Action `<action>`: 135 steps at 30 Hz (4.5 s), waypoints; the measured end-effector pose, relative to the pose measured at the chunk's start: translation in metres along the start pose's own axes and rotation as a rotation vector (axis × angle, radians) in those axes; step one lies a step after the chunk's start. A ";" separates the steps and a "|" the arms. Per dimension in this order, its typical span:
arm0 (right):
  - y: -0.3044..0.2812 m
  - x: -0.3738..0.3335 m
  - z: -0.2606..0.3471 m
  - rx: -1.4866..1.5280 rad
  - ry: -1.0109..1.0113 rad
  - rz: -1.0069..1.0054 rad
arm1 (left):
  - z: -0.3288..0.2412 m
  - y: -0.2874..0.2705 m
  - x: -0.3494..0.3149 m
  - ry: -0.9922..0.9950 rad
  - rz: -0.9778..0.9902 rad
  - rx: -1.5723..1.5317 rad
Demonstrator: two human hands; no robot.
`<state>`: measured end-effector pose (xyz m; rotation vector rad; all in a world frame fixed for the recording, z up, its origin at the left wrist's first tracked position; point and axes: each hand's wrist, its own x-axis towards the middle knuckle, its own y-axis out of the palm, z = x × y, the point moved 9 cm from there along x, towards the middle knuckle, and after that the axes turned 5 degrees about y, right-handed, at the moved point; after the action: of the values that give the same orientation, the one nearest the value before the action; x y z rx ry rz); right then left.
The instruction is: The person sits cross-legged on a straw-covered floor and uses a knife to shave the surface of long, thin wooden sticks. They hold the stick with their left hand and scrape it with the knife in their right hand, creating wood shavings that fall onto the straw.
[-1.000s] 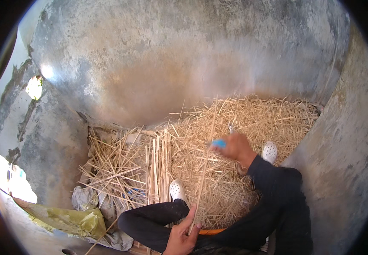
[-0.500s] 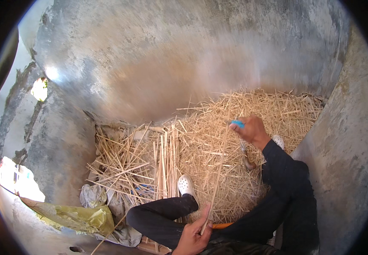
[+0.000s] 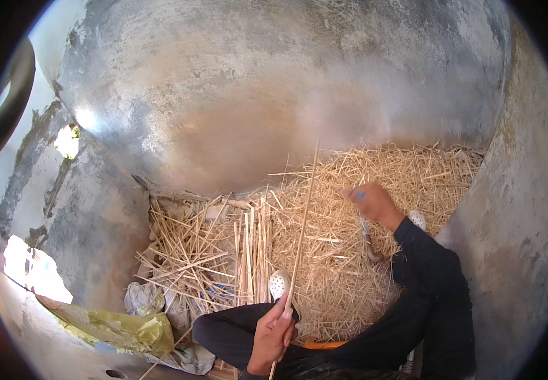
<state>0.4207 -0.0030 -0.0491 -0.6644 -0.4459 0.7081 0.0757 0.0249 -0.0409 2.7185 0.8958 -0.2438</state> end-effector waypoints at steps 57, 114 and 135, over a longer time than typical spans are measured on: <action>-0.005 -0.038 0.054 -0.320 -0.110 -0.137 | -0.004 0.024 -0.021 -0.011 0.106 0.023; -0.087 0.064 -0.141 0.038 0.483 -0.544 | 0.050 0.031 -0.037 -0.361 0.146 -0.146; 0.054 -0.072 0.092 -0.177 -0.557 -0.013 | 0.011 0.020 0.012 -0.088 0.095 -0.360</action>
<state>0.2944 0.0135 -0.0320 -0.6240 -1.0337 0.8467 0.0970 0.0131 -0.0499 2.3892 0.7061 -0.1630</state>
